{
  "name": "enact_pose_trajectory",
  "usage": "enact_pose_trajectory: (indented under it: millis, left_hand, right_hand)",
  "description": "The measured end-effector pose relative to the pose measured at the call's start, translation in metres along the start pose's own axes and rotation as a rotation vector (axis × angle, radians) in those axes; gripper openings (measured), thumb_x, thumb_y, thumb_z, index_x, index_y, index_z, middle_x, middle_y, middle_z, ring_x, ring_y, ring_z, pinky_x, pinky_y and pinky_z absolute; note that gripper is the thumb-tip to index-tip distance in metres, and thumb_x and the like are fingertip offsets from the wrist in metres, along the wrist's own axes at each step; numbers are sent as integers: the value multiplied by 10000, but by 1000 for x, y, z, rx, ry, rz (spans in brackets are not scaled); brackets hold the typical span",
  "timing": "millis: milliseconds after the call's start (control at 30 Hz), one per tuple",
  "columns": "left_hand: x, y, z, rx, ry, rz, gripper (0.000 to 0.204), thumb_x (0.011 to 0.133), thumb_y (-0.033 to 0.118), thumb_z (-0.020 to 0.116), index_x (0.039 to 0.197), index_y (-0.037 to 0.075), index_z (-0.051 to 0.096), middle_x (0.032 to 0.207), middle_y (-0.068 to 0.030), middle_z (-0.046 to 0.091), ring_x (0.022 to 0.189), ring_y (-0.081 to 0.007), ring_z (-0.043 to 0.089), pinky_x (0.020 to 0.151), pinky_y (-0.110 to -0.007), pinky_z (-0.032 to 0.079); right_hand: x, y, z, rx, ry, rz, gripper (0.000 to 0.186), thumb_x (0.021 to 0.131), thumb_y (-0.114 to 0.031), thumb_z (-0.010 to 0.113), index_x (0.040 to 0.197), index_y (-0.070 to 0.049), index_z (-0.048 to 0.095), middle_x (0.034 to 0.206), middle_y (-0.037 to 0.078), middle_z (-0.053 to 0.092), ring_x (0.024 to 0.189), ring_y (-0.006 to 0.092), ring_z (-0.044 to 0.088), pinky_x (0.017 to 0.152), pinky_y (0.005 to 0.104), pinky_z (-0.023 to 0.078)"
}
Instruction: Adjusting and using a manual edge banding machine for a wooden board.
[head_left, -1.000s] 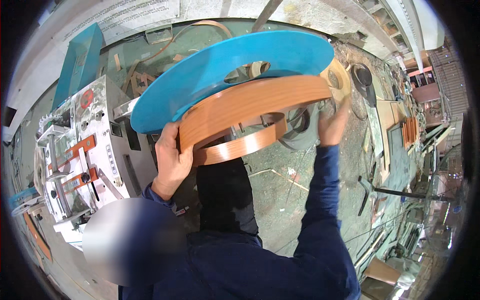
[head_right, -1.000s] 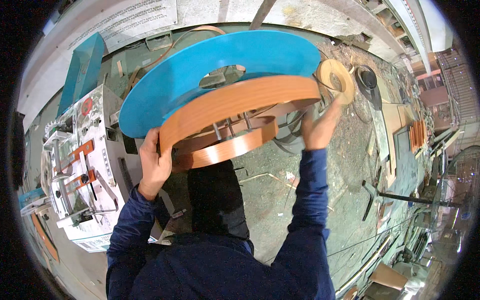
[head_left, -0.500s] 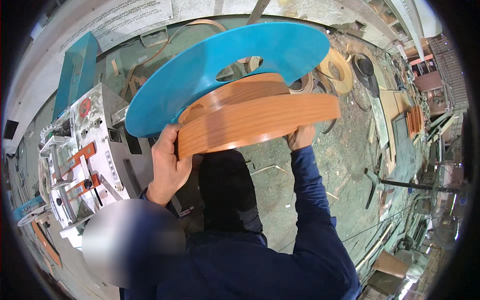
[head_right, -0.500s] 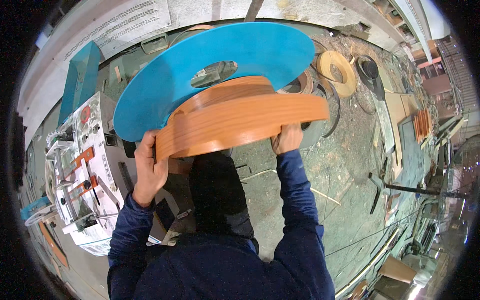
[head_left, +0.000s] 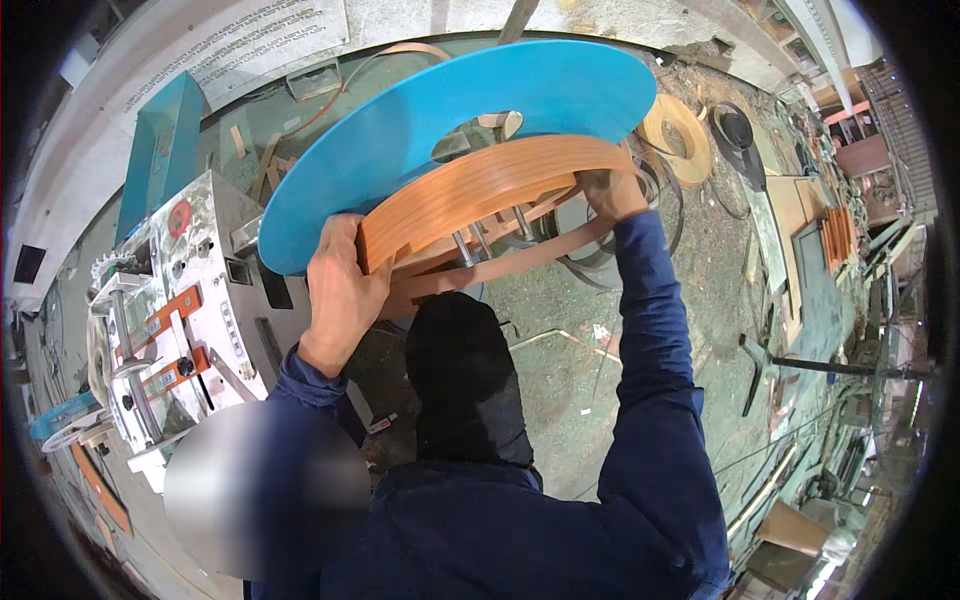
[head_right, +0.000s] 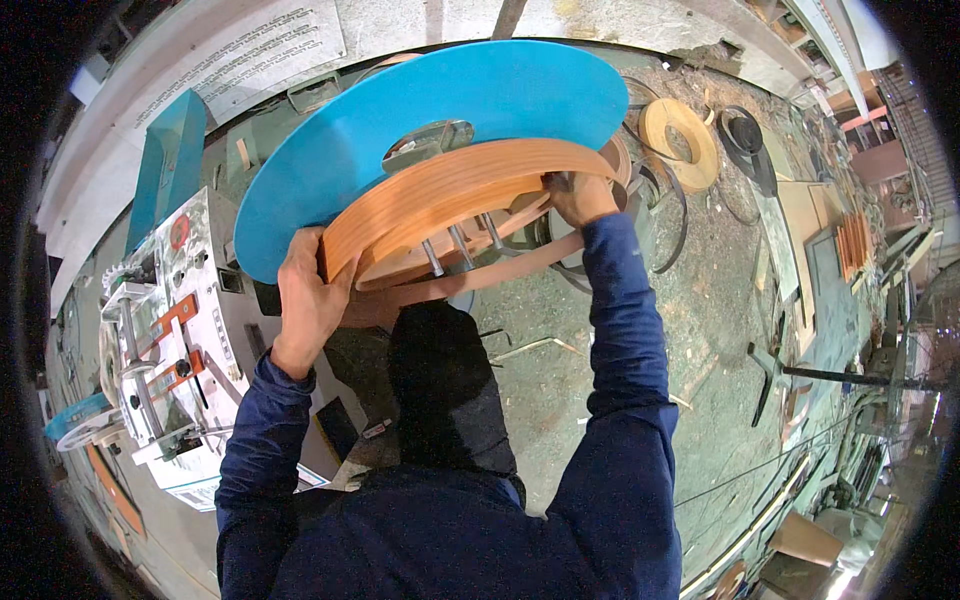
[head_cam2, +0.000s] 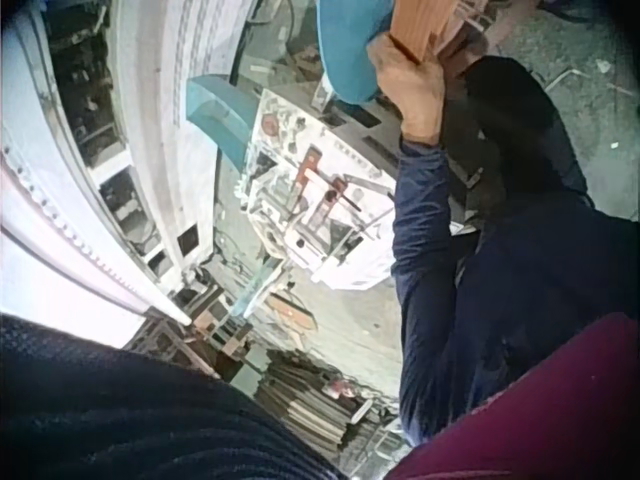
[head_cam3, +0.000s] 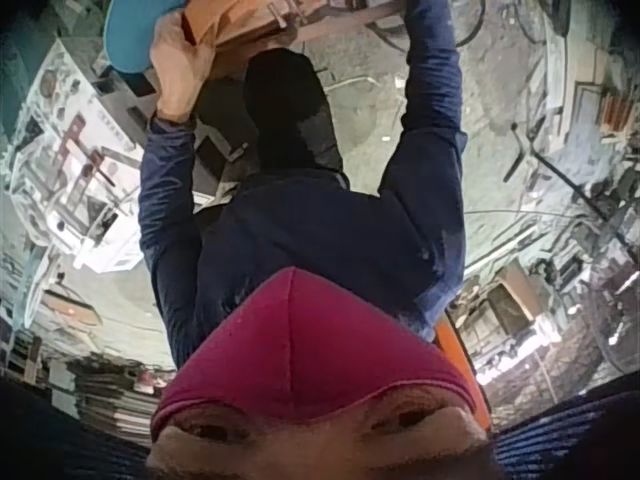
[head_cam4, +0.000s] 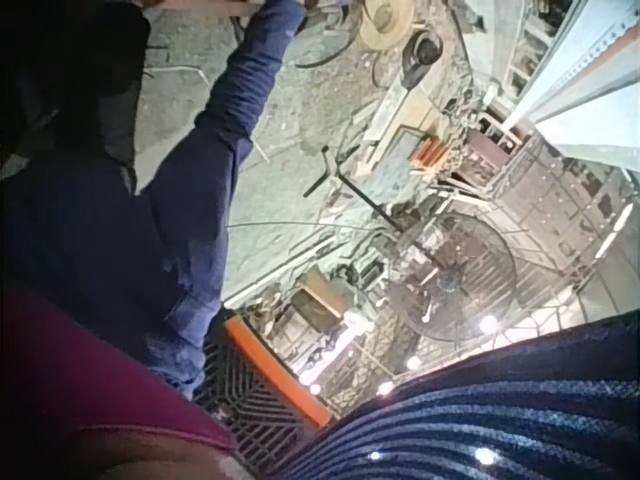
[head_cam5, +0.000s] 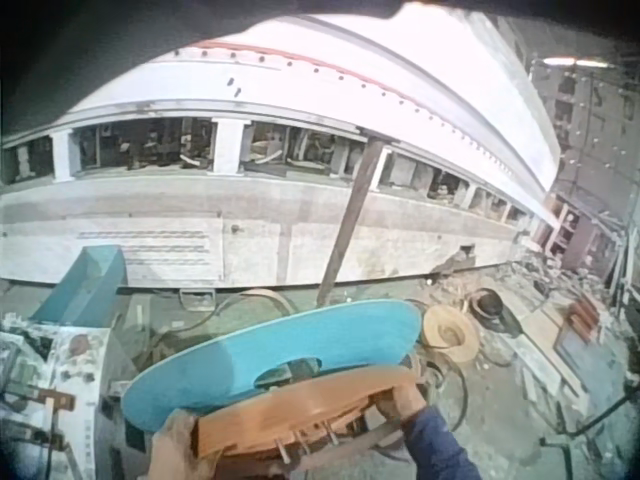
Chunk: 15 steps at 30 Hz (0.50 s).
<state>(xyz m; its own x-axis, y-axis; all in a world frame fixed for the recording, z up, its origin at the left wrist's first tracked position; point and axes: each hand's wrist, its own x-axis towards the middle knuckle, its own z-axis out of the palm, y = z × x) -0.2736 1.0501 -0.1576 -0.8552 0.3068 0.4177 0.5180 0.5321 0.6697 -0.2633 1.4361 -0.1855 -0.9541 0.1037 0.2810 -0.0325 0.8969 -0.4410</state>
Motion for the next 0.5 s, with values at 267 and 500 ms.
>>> enact_pose_trajectory:
  millis: [267,500]
  left_hand:
    - [-25,-41,-7,106,-53,-214,373,742,229,775,971,9,580,872,-200,624,848,-404,609,710,-451,487]
    - [-38,-55,8,176,-113,-185,651,734,550,738,992,-23,570,888,-245,617,785,-424,620,678,-460,505]
  right_hand:
    - [-37,1,1,-141,-160,-151,439,742,-49,605,1179,-24,565,1170,232,582,1138,417,510,944,459,418]
    - [-30,-39,-67,281,-564,59,291,879,-48,597,1148,44,536,963,124,641,847,181,625,692,326,508]
